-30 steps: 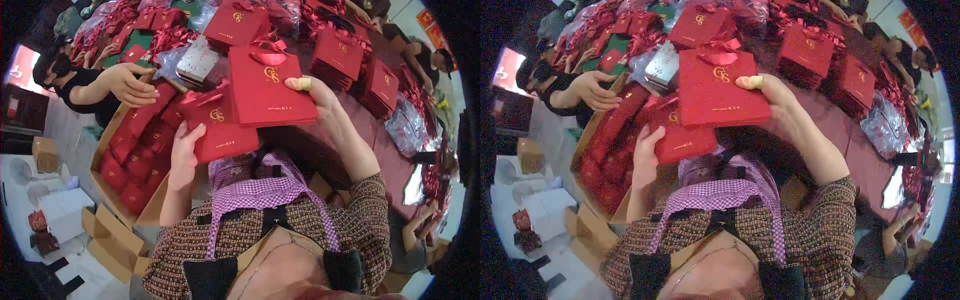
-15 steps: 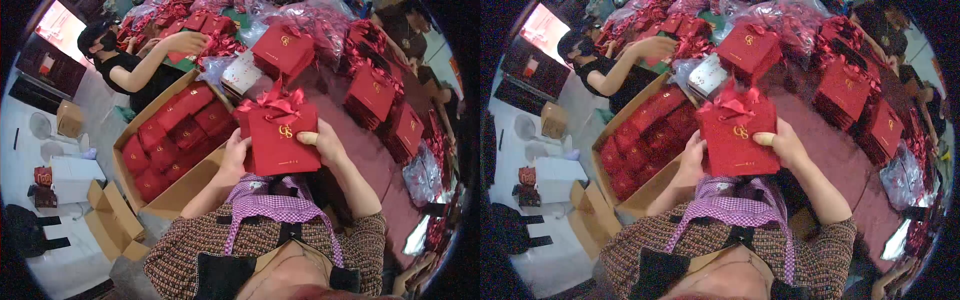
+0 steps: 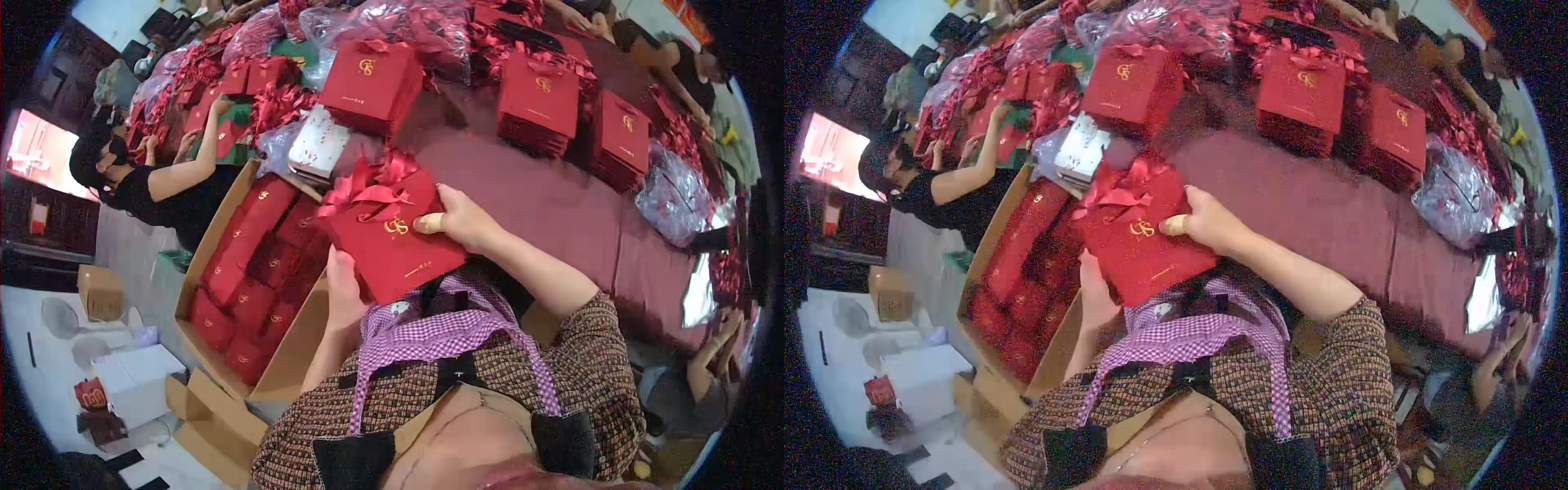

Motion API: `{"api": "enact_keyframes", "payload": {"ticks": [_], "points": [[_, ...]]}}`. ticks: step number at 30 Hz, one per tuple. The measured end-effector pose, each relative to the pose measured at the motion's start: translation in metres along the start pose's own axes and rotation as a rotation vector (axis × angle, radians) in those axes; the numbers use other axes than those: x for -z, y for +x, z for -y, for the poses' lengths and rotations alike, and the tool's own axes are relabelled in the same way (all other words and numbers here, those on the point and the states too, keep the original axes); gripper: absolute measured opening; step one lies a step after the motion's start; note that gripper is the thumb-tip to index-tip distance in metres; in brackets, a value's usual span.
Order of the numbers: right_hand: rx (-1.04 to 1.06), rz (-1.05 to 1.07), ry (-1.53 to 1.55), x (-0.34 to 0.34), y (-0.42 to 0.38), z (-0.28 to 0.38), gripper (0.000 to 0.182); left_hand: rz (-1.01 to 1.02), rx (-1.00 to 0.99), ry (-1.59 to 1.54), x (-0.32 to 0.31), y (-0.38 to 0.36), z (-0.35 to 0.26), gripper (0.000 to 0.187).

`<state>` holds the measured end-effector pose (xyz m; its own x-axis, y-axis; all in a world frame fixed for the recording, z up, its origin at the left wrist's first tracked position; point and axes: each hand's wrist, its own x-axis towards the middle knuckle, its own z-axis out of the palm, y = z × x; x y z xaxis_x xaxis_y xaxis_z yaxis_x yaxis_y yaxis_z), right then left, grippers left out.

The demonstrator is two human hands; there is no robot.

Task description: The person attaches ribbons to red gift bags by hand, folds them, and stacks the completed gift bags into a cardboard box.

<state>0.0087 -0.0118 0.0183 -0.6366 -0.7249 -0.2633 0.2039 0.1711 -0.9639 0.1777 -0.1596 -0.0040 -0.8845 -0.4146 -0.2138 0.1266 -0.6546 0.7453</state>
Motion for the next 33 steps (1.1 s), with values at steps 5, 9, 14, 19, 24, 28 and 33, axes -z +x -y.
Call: {"api": "enact_keyframes", "payload": {"ticks": [5,9,14,19,24,28,33], "points": [[0.089,-0.064,-0.253,-0.014,-0.009,0.012,0.054,-0.051,0.007,0.225,-0.012,0.0,-0.012,0.055],[0.081,-0.086,-0.316,-0.016,-0.008,0.011,0.057,-0.096,0.017,0.105,-0.018,0.006,-0.016,0.056],[0.393,-0.084,0.046,-0.025,-0.018,0.014,0.076,-0.175,0.009,0.08,-0.01,0.015,-0.025,0.045],[0.334,-0.15,-0.007,0.02,-0.034,0.042,0.087,0.205,0.082,-0.657,0.008,0.028,-0.025,0.054],[0.087,0.009,0.262,0.037,-0.029,0.065,0.07,0.357,0.076,-0.902,0.016,0.058,0.017,0.045],[0.003,0.188,0.211,0.033,-0.026,0.059,0.069,0.372,0.328,-0.974,0.017,0.062,0.021,0.047],[-0.042,0.226,0.313,0.032,-0.028,0.058,0.073,0.501,0.042,-0.725,0.01,0.066,0.026,0.058]]}}
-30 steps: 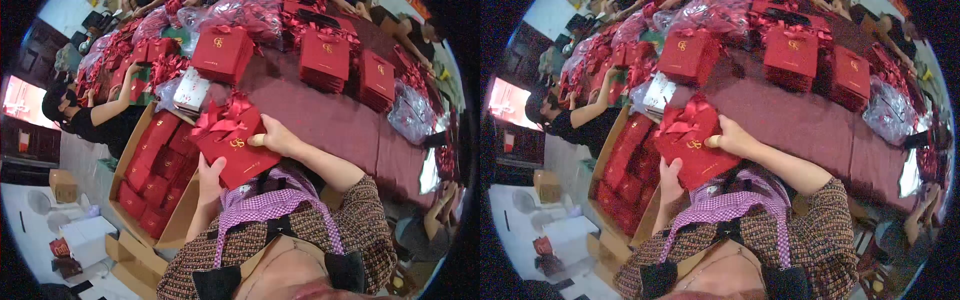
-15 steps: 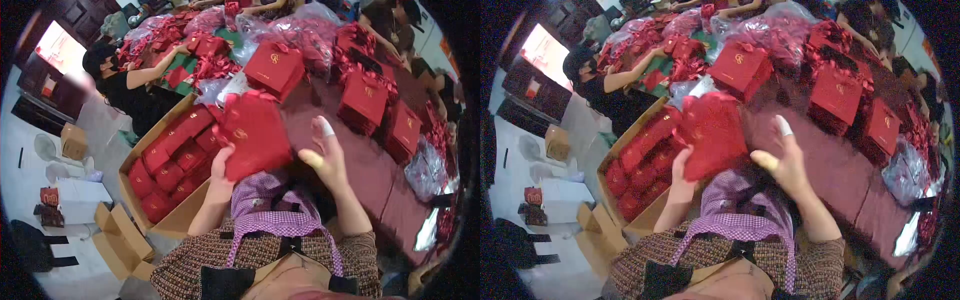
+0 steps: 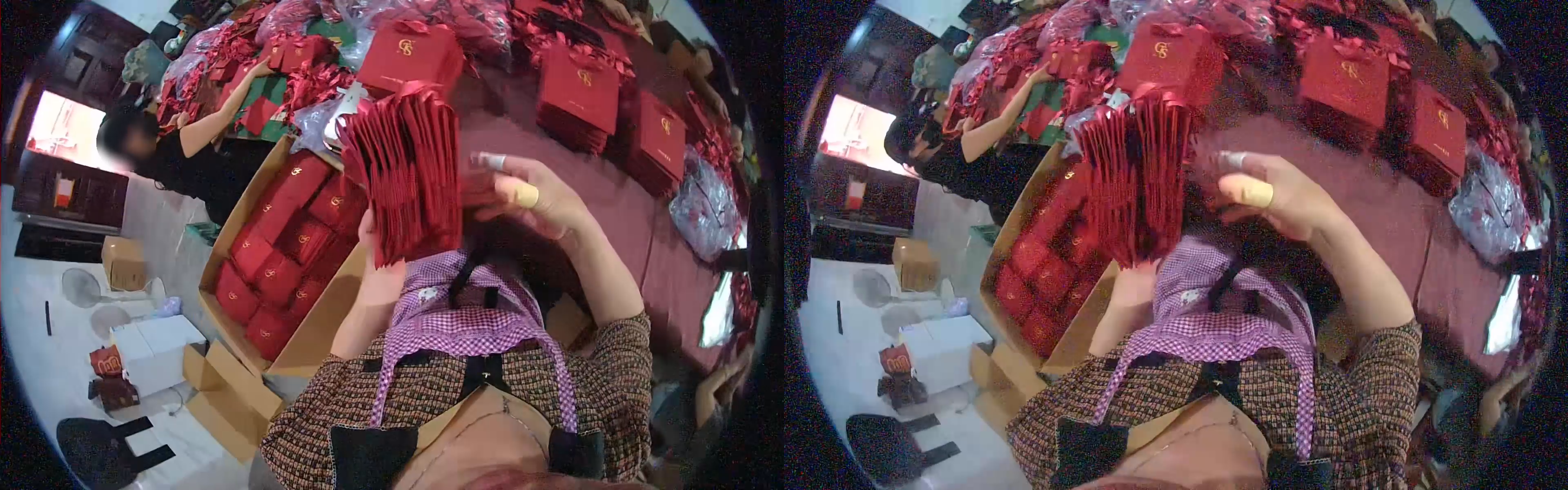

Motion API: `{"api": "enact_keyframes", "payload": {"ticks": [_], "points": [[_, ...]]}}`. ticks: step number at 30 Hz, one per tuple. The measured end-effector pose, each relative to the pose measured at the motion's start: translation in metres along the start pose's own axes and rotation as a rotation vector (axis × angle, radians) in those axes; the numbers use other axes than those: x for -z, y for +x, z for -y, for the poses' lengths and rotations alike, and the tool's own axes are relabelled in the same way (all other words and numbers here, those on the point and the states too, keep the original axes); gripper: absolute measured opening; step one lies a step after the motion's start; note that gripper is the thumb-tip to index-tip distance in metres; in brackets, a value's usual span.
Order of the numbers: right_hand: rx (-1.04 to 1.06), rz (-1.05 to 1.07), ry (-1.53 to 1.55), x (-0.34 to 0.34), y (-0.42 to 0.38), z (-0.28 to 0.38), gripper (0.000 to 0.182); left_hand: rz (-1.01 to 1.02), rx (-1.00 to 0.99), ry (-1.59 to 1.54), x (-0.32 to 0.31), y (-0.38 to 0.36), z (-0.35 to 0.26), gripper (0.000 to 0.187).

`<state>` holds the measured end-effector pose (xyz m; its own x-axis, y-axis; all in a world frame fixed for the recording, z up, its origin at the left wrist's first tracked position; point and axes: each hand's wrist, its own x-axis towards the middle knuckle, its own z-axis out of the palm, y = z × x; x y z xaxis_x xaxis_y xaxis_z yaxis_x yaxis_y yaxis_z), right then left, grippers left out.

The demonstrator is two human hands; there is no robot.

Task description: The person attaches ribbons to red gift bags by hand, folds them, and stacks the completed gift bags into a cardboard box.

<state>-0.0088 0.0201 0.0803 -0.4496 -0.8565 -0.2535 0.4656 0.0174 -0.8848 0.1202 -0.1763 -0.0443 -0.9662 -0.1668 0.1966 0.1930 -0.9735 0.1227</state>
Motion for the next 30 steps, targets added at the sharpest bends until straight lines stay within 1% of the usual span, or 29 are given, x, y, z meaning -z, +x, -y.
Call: {"api": "enact_keyframes", "payload": {"ticks": [1,2,3,4,5,6,7,8,9,10,11,12,13,14,15,16,17,19,20,22,24,25,27,28,30], "points": [[-0.005,-0.036,0.004,0.004,0.003,-0.001,0.078,0.016,0.023,-0.028,-0.007,-0.003,0.001,0.06],[0.009,-0.028,0.003,0.003,-0.002,0.005,0.082,0.031,0.048,-0.055,-0.036,-0.002,0.005,0.061],[0.022,-0.02,0.003,0.002,-0.006,0.012,0.086,0.038,-0.07,0.151,-0.037,-0.007,0.008,0.057],[0.119,0.014,0.04,-0.004,-0.004,0.013,0.089,0.021,-0.188,0.356,-0.038,-0.012,0.011,0.054],[0.213,0.051,0.081,-0.009,-0.003,0.015,0.091,-0.192,-0.126,0.402,-0.028,-0.009,0.0,0.054],[0.284,0.04,-0.076,-0.011,-0.002,0.014,0.095,-0.403,-0.06,0.452,-0.025,-0.005,-0.003,0.054],[0.35,0.027,-0.232,-0.012,-0.001,0.017,0.098,-0.321,-0.204,0.698,-0.026,-0.002,0.0,0.055],[0.396,-0.079,-0.424,-0.013,-0.006,0.011,0.105,-0.412,-0.193,0.859,-0.046,0.003,0.003,0.054],[0.425,-0.233,-0.666,-0.01,-0.007,0.002,0.109,-0.325,-0.206,0.983,-0.046,0.009,-0.003,0.052],[0.504,-0.265,-0.636,-0.008,-0.005,-0.001,0.109,-0.237,-0.23,1.1,-0.044,0.016,-0.009,0.051],[0.582,-0.291,-0.606,-0.006,-0.003,-0.002,0.109,-0.173,-0.148,1.4,-0.027,0.018,-0.029,0.048],[0.675,-0.302,-0.483,0.005,0.005,-0.007,0.106,-0.024,-0.08,1.096,-0.011,0.029,-0.039,0.046],[0.697,-0.307,-0.459,0.002,-0.004,0.007,0.103,0.092,0.025,0.744,0.004,0.04,-0.05,0.043],[0.723,-0.313,-0.437,-0.001,-0.012,0.022,0.099,0.167,0.153,0.444,0.019,0.051,-0.06,0.041],[0.791,-0.284,-0.532,0.012,-0.012,0.024,0.093,0.254,0.075,0.939,0.003,0.064,-0.06,0.041],[0.944,-0.267,-0.571,0.019,-0.011,0.022,0.091,0.339,-0.022,1.432,-0.014,0.075,-0.059,0.04],[1.096,-0.248,-0.609,0.026,-0.009,0.018,0.088,0.35,-0.021,1.397,-0.013,0.081,-0.053,0.04],[0.892,-0.234,-0.532,0.04,-0.018,0.007,0.085,0.374,-0.017,1.328,-0.013,0.093,-0.04,0.039],[0.854,-0.275,-0.501,0.05,-0.013,-0.009,0.084,0.582,-0.023,1.984,0.009,0.103,-0.04,0.039],[0.78,-0.356,-0.434,0.07,-0.002,-0.042,0.081,0.632,-0.043,2.311,0.022,0.103,-0.03,0.04],[0.75,-0.33,-0.742,0.116,0.013,-0.075,0.085,0.475,-0.057,1.98,0.022,0.102,-0.011,0.042],[0.744,-0.34,-0.794,0.119,0.017,-0.077,0.083,0.38,0.109,1.667,0.022,0.107,-0.006,0.042],[0.827,-0.382,-0.559,0.103,0.012,-0.071,0.066,0.1,0.34,1.509,-0.004,0.106,0.001,0.039],[0.823,-0.377,-0.556,0.103,0.015,-0.074,0.066,0.128,0.257,1.568,0.005,0.11,-0.001,0.038],[0.766,-0.326,-0.392,0.102,0.024,-0.068,0.061,0.168,0.082,1.692,-0.007,0.118,0.005,0.035]]}}
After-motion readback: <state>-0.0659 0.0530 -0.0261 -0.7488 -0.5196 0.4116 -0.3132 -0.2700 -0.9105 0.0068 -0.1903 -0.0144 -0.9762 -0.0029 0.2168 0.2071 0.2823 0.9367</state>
